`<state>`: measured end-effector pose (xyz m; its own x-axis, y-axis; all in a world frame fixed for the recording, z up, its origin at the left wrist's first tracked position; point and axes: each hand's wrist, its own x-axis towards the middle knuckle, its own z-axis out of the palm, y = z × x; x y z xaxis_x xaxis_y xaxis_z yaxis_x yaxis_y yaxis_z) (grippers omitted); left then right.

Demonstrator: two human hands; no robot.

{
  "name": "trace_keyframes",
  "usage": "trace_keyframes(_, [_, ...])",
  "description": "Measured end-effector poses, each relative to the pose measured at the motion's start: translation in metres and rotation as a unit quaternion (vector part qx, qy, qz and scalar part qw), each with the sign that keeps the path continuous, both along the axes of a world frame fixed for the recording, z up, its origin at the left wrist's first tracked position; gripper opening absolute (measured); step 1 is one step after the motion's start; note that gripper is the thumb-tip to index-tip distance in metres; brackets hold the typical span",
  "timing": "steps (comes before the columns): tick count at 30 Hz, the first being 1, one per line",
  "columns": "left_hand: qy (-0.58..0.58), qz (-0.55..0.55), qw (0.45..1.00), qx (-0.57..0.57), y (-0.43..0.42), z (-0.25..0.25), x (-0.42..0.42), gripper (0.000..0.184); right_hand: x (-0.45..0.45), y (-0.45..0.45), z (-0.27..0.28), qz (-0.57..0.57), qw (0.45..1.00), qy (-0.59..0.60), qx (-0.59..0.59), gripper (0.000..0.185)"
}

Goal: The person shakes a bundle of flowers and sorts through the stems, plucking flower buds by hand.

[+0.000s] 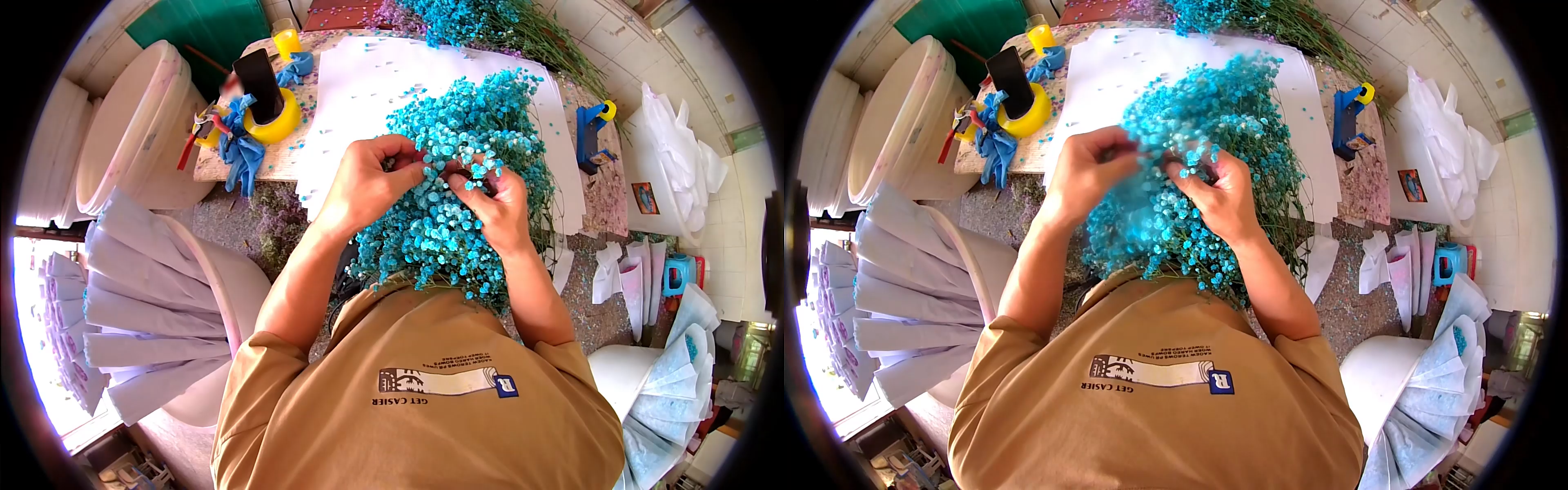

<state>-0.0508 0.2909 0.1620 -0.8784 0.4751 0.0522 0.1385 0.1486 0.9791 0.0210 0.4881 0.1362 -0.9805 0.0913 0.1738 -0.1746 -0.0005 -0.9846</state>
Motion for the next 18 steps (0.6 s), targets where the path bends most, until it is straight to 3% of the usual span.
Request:
trace_keyframes(5, [-0.004,0.009,1.000,0.019,0.003,-0.006,0.001,0.017,0.001,0.001,0.000,0.002,1.000,-0.014,-0.012,0.022])
trace_keyframes(8, [-0.046,0.018,0.994,0.100,0.001,-0.007,0.002,0.013,0.001,0.001,0.000,0.000,1.000,-0.022,-0.022,0.022])
trace_keyframes(10, [-0.210,-0.005,0.930,0.301,-0.008,-0.001,0.001,0.008,0.000,0.001,0.000,-0.011,1.000,-0.019,-0.016,0.021])
trace_keyframes(13, [-0.272,-0.096,0.839,0.461,-0.014,0.005,0.004,0.006,-0.002,0.002,-0.002,-0.008,1.000,-0.003,-0.022,0.021])
trace_keyframes(14, [-0.274,-0.096,0.839,0.460,-0.014,0.008,0.009,0.006,-0.002,0.002,0.000,-0.013,1.000,0.002,-0.008,0.020])
trace_keyframes(16, [-0.215,-0.071,0.927,0.300,-0.013,0.023,0.023,0.020,-0.003,0.000,-0.003,-0.019,0.999,0.001,-0.031,0.020])
trace_keyframes(18, [-0.100,-0.077,0.970,0.206,-0.003,0.025,0.033,0.011,-0.002,-0.002,-0.002,-0.026,0.998,-0.010,-0.061,0.020])
